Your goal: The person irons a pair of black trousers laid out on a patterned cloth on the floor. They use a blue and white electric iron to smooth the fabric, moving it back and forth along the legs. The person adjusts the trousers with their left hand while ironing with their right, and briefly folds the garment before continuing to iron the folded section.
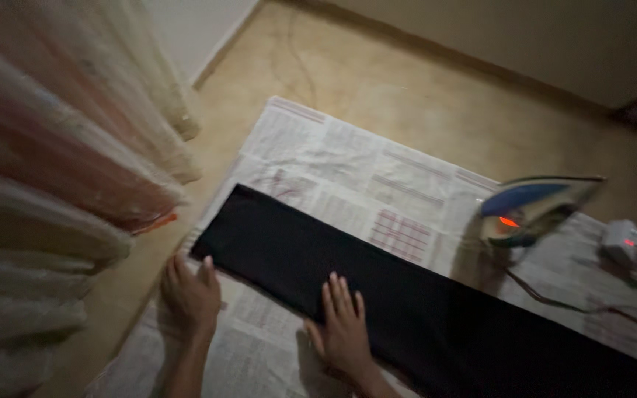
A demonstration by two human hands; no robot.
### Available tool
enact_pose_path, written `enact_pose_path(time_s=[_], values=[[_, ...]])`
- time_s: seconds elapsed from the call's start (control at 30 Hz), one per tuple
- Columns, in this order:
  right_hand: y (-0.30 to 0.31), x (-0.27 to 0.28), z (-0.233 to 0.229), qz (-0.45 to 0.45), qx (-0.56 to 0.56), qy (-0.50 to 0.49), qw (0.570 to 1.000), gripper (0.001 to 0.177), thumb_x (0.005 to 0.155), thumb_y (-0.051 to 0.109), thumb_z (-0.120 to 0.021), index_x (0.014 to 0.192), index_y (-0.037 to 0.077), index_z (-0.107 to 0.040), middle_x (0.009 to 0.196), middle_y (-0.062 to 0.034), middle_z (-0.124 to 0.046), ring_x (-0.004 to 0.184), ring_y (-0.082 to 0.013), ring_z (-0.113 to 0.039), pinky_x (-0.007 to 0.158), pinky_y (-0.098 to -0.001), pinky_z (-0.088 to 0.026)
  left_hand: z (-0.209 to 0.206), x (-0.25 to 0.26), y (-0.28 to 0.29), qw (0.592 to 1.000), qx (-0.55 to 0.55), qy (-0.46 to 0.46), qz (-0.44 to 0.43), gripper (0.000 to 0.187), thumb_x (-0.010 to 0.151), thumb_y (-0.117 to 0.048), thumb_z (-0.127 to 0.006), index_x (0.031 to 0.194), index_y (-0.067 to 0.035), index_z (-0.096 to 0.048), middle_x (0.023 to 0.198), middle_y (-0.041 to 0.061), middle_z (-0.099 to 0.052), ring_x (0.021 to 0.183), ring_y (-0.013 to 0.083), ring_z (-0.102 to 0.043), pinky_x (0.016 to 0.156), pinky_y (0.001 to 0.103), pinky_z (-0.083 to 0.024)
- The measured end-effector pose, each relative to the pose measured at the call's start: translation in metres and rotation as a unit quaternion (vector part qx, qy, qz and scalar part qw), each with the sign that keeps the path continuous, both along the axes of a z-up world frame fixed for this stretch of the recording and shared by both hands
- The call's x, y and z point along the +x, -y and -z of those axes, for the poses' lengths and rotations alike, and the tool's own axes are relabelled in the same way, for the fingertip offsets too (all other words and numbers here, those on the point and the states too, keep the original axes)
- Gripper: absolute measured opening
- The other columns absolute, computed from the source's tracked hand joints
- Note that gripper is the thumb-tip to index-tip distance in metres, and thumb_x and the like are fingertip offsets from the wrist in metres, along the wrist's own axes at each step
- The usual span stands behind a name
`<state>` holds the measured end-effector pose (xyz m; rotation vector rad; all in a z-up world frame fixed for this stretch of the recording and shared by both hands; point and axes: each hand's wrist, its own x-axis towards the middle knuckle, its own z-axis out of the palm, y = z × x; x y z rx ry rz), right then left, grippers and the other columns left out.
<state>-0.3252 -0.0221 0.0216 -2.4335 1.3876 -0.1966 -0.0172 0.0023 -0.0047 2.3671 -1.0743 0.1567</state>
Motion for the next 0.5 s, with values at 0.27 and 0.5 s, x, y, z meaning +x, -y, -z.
enact_pose_path(time_s=[0.27, 0.5], values=[[-0.058, -0.106, -0.013, 0.087, 0.147, -0.149, 0.974, 0.071, 0.087, 0.015, -0.067, 0.152, 0.005, -0.039, 0.169, -0.0163, -0.020, 0.152, -0.0300, -0.020, 0.119, -0.0562, -0.020, -0.030, -0.127, -0.001, 0.989, 0.105, 0.047, 0.089, 0.063, 0.099, -0.037, -0.057, 0.146, 0.003, -0.048, 0.158, 0.028, -0.040, 0.147, 0.0419, -0.037, 0.119, 0.054, -0.029], [-0.080, -0.195, 0.025, 0.137, 0.048, -0.076, 0.986, 0.053, 0.082, 0.012, -0.070, 0.132, 0.005, -0.054, 0.142, -0.0148, -0.049, 0.133, -0.0308, -0.045, 0.109, -0.0519, -0.035, -0.040, -0.261, 0.009, 0.947, 0.166, -0.038, 0.271, 0.058, 0.094, -0.033, -0.059, 0.144, -0.005, -0.050, 0.158, 0.023, -0.035, 0.148, 0.0379, -0.032, 0.119, 0.051, -0.027]])
